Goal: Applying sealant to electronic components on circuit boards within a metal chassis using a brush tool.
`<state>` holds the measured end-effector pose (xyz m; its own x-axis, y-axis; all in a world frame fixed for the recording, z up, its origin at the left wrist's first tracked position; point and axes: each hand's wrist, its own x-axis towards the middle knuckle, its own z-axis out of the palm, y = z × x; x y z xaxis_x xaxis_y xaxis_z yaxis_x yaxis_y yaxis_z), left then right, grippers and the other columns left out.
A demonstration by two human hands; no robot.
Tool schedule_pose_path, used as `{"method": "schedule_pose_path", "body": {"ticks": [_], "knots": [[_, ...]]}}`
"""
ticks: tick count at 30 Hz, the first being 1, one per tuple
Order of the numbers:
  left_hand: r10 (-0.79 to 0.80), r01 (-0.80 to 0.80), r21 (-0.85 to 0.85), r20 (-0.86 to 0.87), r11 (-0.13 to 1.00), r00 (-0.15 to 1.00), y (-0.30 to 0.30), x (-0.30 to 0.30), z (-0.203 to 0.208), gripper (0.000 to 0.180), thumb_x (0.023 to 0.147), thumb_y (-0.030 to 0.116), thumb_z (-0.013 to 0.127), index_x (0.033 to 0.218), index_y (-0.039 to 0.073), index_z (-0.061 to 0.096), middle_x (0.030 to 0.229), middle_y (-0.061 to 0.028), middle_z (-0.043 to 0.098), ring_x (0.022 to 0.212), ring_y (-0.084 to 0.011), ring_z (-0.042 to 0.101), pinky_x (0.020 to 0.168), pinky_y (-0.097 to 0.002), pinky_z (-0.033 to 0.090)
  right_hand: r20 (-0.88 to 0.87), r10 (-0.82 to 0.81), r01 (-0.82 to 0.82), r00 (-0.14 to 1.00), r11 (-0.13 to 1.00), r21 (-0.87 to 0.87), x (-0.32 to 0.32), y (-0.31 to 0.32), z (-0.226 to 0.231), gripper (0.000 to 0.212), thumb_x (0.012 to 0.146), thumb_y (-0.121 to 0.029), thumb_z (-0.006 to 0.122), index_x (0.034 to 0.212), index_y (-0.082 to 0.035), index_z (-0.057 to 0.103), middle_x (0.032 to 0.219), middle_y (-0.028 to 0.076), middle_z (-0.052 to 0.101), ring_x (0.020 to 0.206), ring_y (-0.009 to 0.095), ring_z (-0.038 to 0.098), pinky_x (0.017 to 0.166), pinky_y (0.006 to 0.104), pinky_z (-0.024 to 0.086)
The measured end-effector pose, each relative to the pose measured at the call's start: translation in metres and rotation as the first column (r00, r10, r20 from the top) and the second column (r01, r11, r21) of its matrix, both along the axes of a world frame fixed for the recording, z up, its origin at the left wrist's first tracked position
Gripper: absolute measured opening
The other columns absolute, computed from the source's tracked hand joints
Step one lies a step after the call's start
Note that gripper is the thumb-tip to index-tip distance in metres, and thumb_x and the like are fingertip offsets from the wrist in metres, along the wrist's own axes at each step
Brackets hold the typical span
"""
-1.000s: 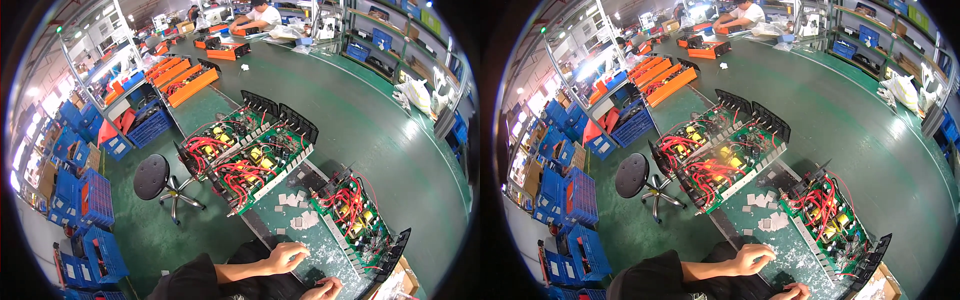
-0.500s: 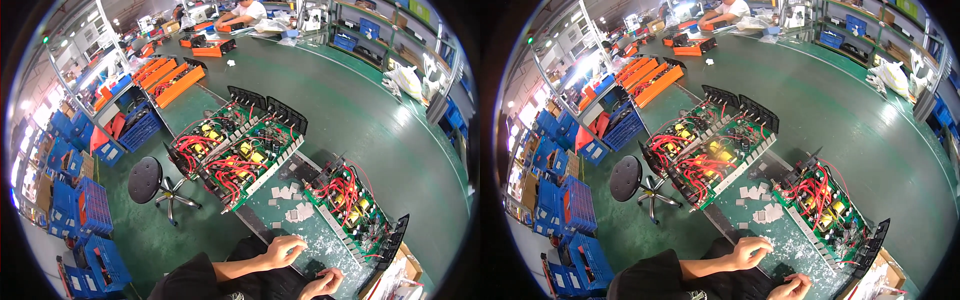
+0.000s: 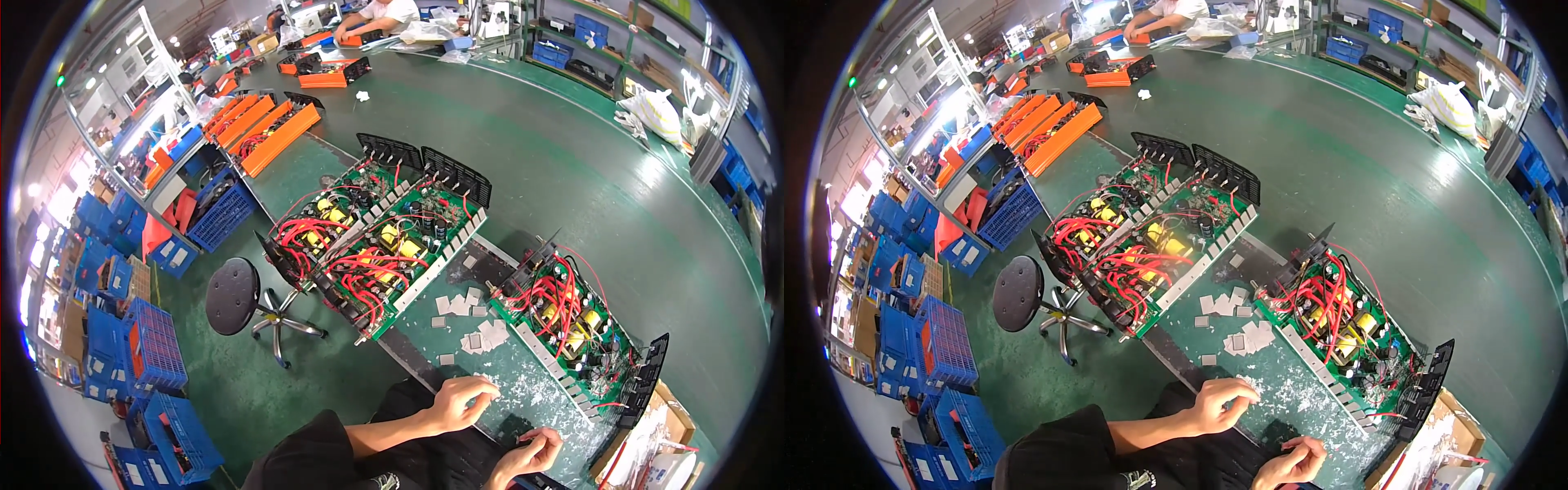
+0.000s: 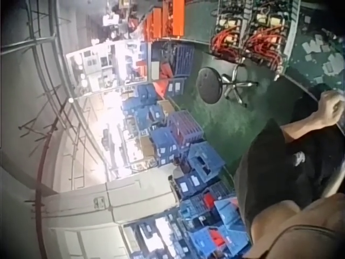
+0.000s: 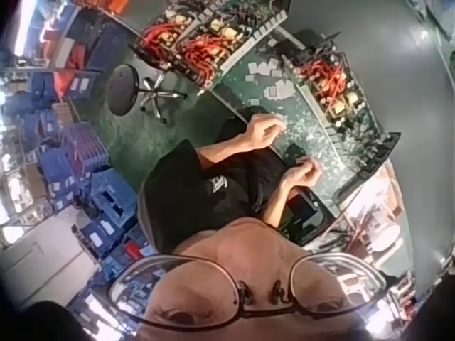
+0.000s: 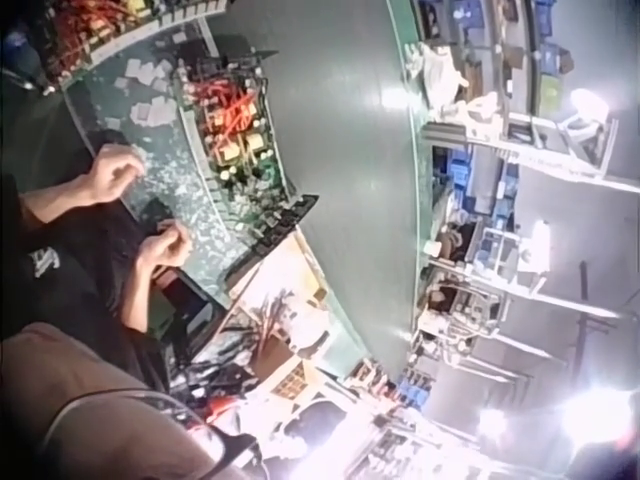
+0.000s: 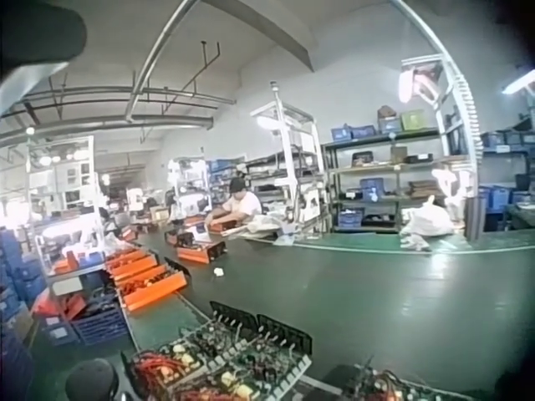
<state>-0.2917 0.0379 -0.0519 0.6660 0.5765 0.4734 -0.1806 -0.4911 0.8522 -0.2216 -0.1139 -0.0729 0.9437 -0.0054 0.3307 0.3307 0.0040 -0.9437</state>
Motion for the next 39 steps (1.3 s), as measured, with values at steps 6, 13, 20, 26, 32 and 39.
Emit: {"method": "schedule_pose_path", "body": {"ticks": [6, 13, 20, 26, 32, 39], "knots": [[0.007, -0.007, -0.002, 0.005, 1.000, 1.000, 0.0002, 0.0002, -0.0003, 0.013, 0.077, -0.007, 0.058, 0.085, 0.000, 0.065, 0.079, -0.0112, 0.067, 0.068, -0.0241, 0.065, 0.062, -0.0321, 0.051, 0.014, 0.023, -0.023, 1.000, 1.000, 0.012, -0.0014, 0.0036, 0.0082, 0.009, 0.090, -0.003, 0.044, 0.087, -0.001, 0.051, 0.066, 0.005, 0.047, 0.050, 0.009, 0.041, 0.045, 0.0211, 0.034], [0.007, -0.007, -0.014, -0.007, 1.000, 1.000, 0.0000, 0.0006, 0.0008, 0.014, 0.076, -0.009, 0.058, 0.084, 0.000, 0.065, 0.079, -0.0107, 0.067, 0.069, -0.0239, 0.066, 0.061, -0.0316, 0.051, 0.000, -0.001, 0.001, 1.000, 1.000, 0.013, 0.0001, 0.0032, 0.0044, 0.009, 0.090, -0.003, 0.043, 0.087, 0.000, 0.051, 0.066, 0.005, 0.047, 0.050, 0.009, 0.041, 0.045, 0.0212, 0.034], [0.007, -0.007, -0.020, 0.004, 1.000, 1.000, 0.0001, 0.0002, -0.0012, 0.015, 0.076, -0.010, 0.058, 0.084, 0.000, 0.065, 0.079, -0.0110, 0.067, 0.068, -0.0236, 0.066, 0.061, -0.0314, 0.051, -0.004, 0.007, -0.007, 1.000, 1.000, 0.016, -0.0011, 0.0026, 0.0051, 0.009, 0.090, -0.003, 0.044, 0.087, 0.000, 0.052, 0.065, 0.005, 0.047, 0.050, 0.009, 0.041, 0.045, 0.0210, 0.034], [0.001, 0.000, -0.022, 0.011, 1.000, 1.000, 0.0000, 0.0010, 0.0013, 0.014, 0.076, -0.010, 0.057, 0.084, -0.001, 0.064, 0.079, -0.0118, 0.066, 0.067, -0.0234, 0.065, 0.060, -0.0314, 0.051, -0.003, -0.003, 0.003, 1.000, 1.000, 0.015, 0.0008, 0.0016, 0.0017, 0.009, 0.090, -0.003, 0.044, 0.086, 0.000, 0.051, 0.064, 0.005, 0.047, 0.050, 0.009, 0.042, 0.046, 0.0207, 0.034], [-0.006, 0.007, -0.013, 0.016, 1.000, 1.000, 0.0008, 0.0013, 0.0009, 0.014, 0.076, -0.010, 0.057, 0.084, -0.001, 0.064, 0.078, -0.0120, 0.066, 0.067, -0.0236, 0.065, 0.060, -0.0313, 0.051, -0.008, -0.006, 0.006, 1.000, 1.000, 0.004, 0.0010, 0.0020, 0.0024, 0.009, 0.090, -0.002, 0.043, 0.086, 0.000, 0.051, 0.064, 0.005, 0.048, 0.049, 0.009, 0.042, 0.046, 0.0209, 0.035], [-0.009, 0.009, -0.007, 0.019, 1.000, 1.000, 0.0010, 0.0017, 0.0014, 0.015, 0.076, -0.011, 0.057, 0.084, -0.001, 0.064, 0.078, -0.0120, 0.066, 0.066, -0.0235, 0.065, 0.059, -0.0315, 0.050, -0.008, -0.004, 0.004, 1.000, 1.000, 0.021, 0.0017, 0.0015, 0.0001, 0.009, 0.090, -0.001, 0.043, 0.086, 0.000, 0.051, 0.066, 0.005, 0.048, 0.050, 0.009, 0.042, 0.046, 0.0210, 0.036]]}}
